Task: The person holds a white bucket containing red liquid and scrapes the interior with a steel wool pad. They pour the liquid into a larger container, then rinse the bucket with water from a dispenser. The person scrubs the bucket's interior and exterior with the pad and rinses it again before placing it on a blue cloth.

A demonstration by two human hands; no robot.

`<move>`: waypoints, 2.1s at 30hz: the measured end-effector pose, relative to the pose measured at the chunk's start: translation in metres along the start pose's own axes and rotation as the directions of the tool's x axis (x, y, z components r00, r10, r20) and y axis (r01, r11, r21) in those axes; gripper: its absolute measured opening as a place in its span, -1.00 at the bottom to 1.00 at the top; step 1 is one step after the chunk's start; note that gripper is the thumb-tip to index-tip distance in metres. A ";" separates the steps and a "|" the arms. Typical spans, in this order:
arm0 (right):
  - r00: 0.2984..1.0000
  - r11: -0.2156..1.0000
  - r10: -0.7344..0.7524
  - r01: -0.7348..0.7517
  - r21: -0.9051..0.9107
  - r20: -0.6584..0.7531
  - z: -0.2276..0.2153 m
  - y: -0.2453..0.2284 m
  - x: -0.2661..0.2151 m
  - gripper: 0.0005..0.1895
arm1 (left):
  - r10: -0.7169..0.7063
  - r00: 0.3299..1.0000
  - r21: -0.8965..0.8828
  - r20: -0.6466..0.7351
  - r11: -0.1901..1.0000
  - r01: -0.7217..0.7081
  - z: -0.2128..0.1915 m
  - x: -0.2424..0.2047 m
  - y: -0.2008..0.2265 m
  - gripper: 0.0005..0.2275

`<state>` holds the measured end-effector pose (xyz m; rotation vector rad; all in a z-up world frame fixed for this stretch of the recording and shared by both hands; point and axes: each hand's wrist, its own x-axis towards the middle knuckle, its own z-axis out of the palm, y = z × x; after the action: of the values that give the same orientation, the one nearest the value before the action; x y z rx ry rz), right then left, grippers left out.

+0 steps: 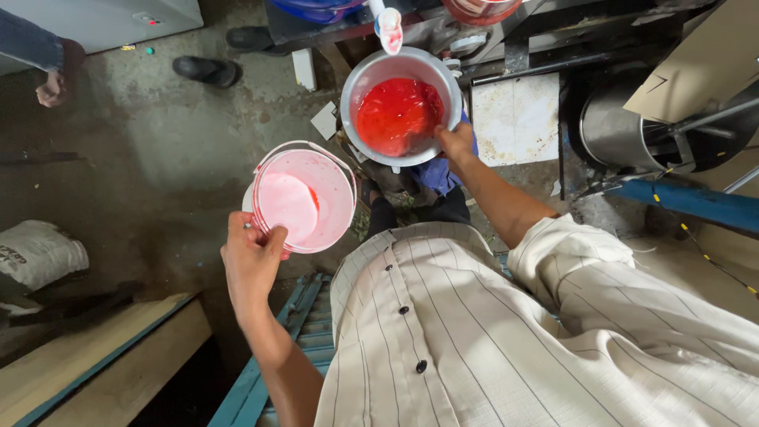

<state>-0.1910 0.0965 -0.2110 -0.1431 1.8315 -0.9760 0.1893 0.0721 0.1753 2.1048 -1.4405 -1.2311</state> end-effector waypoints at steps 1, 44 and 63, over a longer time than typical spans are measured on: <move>1.000 1.000 -0.009 0.009 -0.010 0.004 0.004 0.002 -0.002 -0.64 | 0.001 1.000 -0.016 0.006 1.000 -0.001 0.001 0.001 0.001 -0.73; 0.206 -0.461 -0.739 0.539 -0.705 0.641 -0.023 -0.425 -0.184 -0.80 | 0.301 0.927 -0.397 0.224 0.897 -0.195 0.173 0.071 0.043 -0.71; 0.609 -0.502 -0.534 0.330 -0.799 0.587 0.004 -0.438 -0.102 -0.72 | 0.333 0.933 -0.413 0.137 0.875 -0.252 0.172 0.061 0.042 -0.71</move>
<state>-0.2790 -0.1465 0.1573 -2.2709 2.1888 0.4563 0.0365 0.0357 0.0739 1.4705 -1.3906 -1.4946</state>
